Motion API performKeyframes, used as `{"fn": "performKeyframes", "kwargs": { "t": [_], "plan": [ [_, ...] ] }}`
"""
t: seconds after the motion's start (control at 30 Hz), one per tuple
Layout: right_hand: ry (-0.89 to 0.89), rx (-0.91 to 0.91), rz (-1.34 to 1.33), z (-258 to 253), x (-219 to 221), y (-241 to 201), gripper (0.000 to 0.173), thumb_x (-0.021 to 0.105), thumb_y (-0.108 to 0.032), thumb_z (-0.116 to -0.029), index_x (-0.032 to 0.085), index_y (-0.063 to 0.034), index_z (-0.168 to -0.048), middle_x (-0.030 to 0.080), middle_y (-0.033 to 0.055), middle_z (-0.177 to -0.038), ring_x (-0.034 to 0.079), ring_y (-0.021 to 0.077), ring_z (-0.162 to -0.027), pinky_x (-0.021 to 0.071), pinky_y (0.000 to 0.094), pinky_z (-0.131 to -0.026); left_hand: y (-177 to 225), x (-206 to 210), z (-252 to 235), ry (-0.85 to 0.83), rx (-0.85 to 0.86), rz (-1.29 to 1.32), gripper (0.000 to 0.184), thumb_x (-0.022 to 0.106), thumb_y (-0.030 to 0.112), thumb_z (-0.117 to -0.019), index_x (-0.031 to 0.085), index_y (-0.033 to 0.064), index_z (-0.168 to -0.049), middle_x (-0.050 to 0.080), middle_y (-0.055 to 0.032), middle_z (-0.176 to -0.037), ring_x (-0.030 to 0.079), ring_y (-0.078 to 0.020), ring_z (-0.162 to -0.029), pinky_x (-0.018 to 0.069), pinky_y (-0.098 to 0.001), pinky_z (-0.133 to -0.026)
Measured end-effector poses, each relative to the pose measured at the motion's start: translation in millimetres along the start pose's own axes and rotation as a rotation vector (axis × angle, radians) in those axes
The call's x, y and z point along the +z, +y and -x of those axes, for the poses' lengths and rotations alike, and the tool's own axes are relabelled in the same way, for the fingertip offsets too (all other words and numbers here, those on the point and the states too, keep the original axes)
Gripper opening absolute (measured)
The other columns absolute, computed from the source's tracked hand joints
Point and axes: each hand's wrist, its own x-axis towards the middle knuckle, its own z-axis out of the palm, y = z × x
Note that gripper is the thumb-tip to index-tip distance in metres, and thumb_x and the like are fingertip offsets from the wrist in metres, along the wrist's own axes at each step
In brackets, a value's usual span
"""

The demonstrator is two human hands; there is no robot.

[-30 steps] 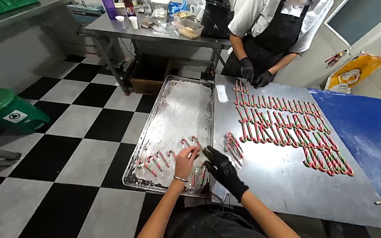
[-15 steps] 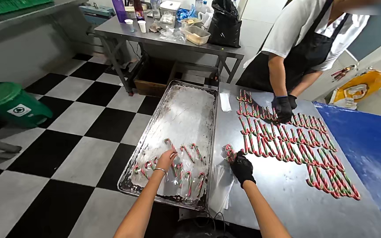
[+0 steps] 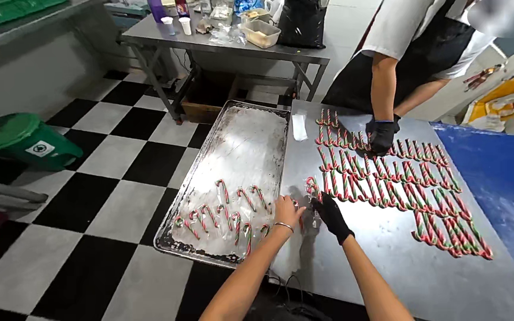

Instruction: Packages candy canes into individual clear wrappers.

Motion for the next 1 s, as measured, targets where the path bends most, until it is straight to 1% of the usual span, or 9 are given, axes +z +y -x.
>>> {"fn": "performKeyframes", "kwargs": {
  "t": [0.17,0.3,0.43,0.53,0.63,0.73,0.8,0.9,1.0],
  "plan": [
    [0.150,-0.031,-0.233,9,-7,1,0.037,0.043,-0.012,-0.1085,0.046,0.0073,-0.140,0.067,0.0174,-0.110,0.069,0.0183,-0.090,0.0588,0.0353,-0.080,29,11,-6,-0.087,-0.014,-0.242,0.044,0.063,0.024,-0.0998,0.063,-0.0107,-0.126,0.056,-0.0320,-0.137,0.052,-0.0451,-0.132,0.0431,-0.0552,-0.111],
    [0.189,-0.129,-0.146,15,-18,3,0.039,0.042,-0.008,-0.1054,0.042,0.0109,-0.140,0.066,0.0177,-0.109,0.068,0.0158,-0.084,0.0589,0.0334,-0.077,45,13,1,-0.052,-0.088,-0.079,0.059,0.059,-0.002,-0.0968,0.037,-0.0084,-0.151,0.043,-0.0336,-0.150,0.051,-0.0511,-0.131,0.0474,-0.0602,-0.104],
    [0.357,-0.266,0.023,12,-35,-28,0.044,0.055,-0.013,-0.1004,0.047,0.0111,-0.137,0.064,0.0233,-0.114,0.066,0.0241,-0.095,0.0558,0.0431,-0.088,43,5,-21,-0.062,-0.096,0.009,0.072,0.067,-0.007,-0.0896,0.033,-0.0065,-0.153,0.037,-0.0353,-0.152,0.057,-0.0508,-0.122,0.0537,-0.0579,-0.096],
    [0.309,-0.241,-0.013,6,-14,-75,0.045,0.051,-0.016,-0.1029,0.043,0.0079,-0.140,0.063,0.0177,-0.114,0.066,0.0164,-0.091,0.0577,0.0358,-0.081,25,-50,-19,-0.019,-0.080,0.225,0.064,0.069,0.002,-0.0937,0.038,-0.0070,-0.150,0.040,-0.0353,-0.150,0.057,-0.0478,-0.125,0.0516,-0.0548,-0.101],
    [0.011,-0.124,-0.073,-9,53,-104,0.044,0.045,-0.016,-0.1076,0.038,0.0064,-0.145,0.065,0.0180,-0.113,0.069,0.0187,-0.088,0.0599,0.0376,-0.077,-27,-114,-7,0.114,-0.015,0.478,0.048,0.061,0.010,-0.1013,0.045,-0.0055,-0.144,0.049,-0.0330,-0.145,0.058,-0.0457,-0.125,0.0495,-0.0560,-0.102],
    [-0.236,-0.034,0.020,-24,161,-100,0.043,0.045,-0.020,-0.1091,0.045,0.0056,-0.144,0.068,0.0194,-0.113,0.071,0.0225,-0.091,0.0609,0.0410,-0.083,-128,-148,-19,0.278,-0.121,0.524,0.051,0.058,0.020,-0.1044,0.041,0.0001,-0.148,0.054,-0.0297,-0.141,0.061,-0.0431,-0.120,0.0521,-0.0561,-0.098],
    [-0.326,0.041,0.117,-34,233,-95,0.044,0.046,-0.024,-0.1094,0.047,0.0050,-0.143,0.067,0.0216,-0.116,0.071,0.0256,-0.097,0.0595,0.0422,-0.087,-200,-160,-38,0.414,-0.216,0.502,0.051,0.060,0.017,-0.1028,0.042,-0.0050,-0.146,0.055,-0.0307,-0.139,0.060,-0.0423,-0.123,0.0496,-0.0550,-0.104],
    [-0.430,0.038,0.261,-54,311,-103,0.051,0.045,-0.027,-0.1088,0.044,0.0057,-0.148,0.056,0.0267,-0.140,0.057,0.0329,-0.129,0.0434,0.0458,-0.112,-269,-179,-55,0.499,-0.331,0.504,0.051,0.059,0.009,-0.1012,0.041,-0.0098,-0.144,0.053,-0.0326,-0.139,0.059,-0.0398,-0.126,0.0480,-0.0489,-0.107],
    [-0.432,0.012,0.332,-64,356,-112,0.049,0.045,-0.029,-0.1087,0.049,0.0049,-0.144,0.059,0.0255,-0.137,0.058,0.0332,-0.127,0.0438,0.0456,-0.110,-298,-185,-61,0.528,-0.361,0.542,0.052,0.058,0.007,-0.1014,0.038,-0.0093,-0.147,0.053,-0.0317,-0.139,0.061,-0.0372,-0.123,0.0500,-0.0452,-0.106]
  ]
}}
